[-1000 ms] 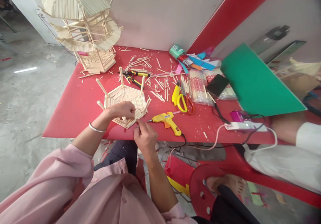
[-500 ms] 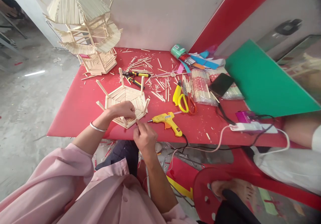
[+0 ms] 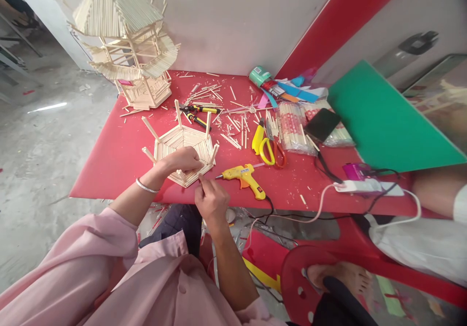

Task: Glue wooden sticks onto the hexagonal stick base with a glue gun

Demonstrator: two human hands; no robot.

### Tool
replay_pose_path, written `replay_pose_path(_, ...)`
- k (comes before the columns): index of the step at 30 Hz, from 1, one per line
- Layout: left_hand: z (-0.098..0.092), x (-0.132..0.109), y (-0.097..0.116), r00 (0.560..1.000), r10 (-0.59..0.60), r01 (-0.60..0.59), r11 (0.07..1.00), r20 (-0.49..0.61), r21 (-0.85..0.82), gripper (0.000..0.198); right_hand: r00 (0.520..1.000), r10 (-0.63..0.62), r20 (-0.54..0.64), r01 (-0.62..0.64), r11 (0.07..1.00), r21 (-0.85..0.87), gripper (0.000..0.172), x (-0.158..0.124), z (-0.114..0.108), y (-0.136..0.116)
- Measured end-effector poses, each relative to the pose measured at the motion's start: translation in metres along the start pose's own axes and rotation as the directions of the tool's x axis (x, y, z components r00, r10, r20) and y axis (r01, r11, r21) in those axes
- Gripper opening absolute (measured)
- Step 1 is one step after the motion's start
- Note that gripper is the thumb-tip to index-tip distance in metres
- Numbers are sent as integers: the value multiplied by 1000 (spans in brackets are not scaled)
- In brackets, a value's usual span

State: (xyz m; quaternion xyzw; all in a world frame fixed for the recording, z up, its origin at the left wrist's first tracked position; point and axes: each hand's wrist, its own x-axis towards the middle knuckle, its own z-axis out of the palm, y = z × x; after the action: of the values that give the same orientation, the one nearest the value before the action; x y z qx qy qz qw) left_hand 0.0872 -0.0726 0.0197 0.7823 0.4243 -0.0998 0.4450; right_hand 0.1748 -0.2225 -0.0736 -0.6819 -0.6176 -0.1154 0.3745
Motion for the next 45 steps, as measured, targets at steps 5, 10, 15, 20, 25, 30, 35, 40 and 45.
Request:
replay_pose_path(5,0,1,0,1000,22,-22,1000,-3,12,38,1000,-3,-5,3,1000,-12,31,0,-1,0)
replay_pose_path(10,0,3,0,1000,17,-17,999,2,43,36,1000,5,9,-5,1000,4,31,0,-1,0)
replay_pose_path(15,1,3,1,1000,10,-10,999,-3,38,33,1000,4,14,-4,1000,-8,32,-1,0,0)
replay_pose_path(20,2,3,1,1000,18,-18,999,-9,45,33,1000,2,15,-2,1000,-6,32,0,-1,0)
replay_pose_path(25,1,4,0,1000,22,-23,998,5,51,32,1000,6,19,-6,1000,-5,32,-1,-1,1)
replay_pose_path(30,1,3,2,1000,16,-16,998,4,68,29,1000,8,24,-8,1000,-10,32,-2,0,1)
replay_pose_path(35,2,2,3,1000,2,-2,998,-5,55,27,999,17,43,-16,1000,-14,33,-2,0,1)
replay_pose_path(40,1,1,3,1000,1,-1,999,-6,53,27,998,27,61,-26,1000,-14,32,-2,0,1)
replay_pose_path(45,2,0,5,1000,8,-7,997,-6,74,27,1000,9,19,-9,1000,-5,31,-1,0,0)
